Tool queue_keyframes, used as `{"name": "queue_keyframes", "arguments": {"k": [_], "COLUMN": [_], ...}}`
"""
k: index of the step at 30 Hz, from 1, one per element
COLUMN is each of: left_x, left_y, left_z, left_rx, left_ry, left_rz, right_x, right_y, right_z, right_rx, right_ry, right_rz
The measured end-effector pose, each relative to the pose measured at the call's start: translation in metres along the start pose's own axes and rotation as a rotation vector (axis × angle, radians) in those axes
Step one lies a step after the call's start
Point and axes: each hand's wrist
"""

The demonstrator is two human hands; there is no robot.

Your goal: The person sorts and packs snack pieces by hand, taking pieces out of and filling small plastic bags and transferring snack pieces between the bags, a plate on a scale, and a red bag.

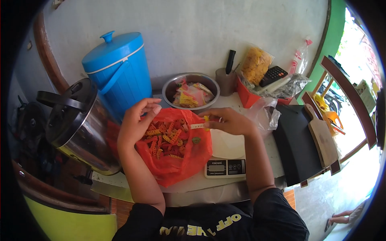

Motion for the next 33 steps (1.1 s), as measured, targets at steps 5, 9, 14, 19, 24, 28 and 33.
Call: {"name": "queue_keyframes", "arguments": {"k": [5,9,14,19,24,28,33], "left_x": [-0.003,0.006,0.007,0.007,0.010,0.018,0.017], "left_y": [-0.003,-0.003,-0.006,-0.007,-0.009,-0.008,-0.009], "left_z": [-0.003,-0.011,-0.018,-0.018,-0.025,-0.026,-0.026], "left_rx": [-0.034,-0.059,-0.040,-0.046,-0.061,-0.078,-0.067], "left_ry": [0.004,-0.030,-0.051,-0.065,-0.117,-0.117,-0.159], "left_rz": [-0.021,-0.020,-0.065,-0.030,-0.013,-0.038,-0.028], "right_x": [-0.004,0.004,0.008,0.038,0.030,-0.012,-0.011], "right_y": [-0.023,-0.025,-0.025,0.006,0.041,0.056,0.059], "right_z": [-0.021,-0.027,-0.022,0.010,0.067,0.111,0.107], "right_rx": [0.020,0.021,-0.253,-0.217,-0.111,-0.064,-0.094], "right_ry": [-0.231,-0.343,-0.392,-0.142,-0.108,-0.466,-0.358], "right_rz": [0.237,0.449,0.395,0.109,-0.165,-0.318,-0.188]}}
Point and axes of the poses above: each hand's wrist, its own y-axis towards the middle knuckle, its own z-axis out of the palm, x = y × z, and after that the axes turned 9 degrees about -z, right-handed
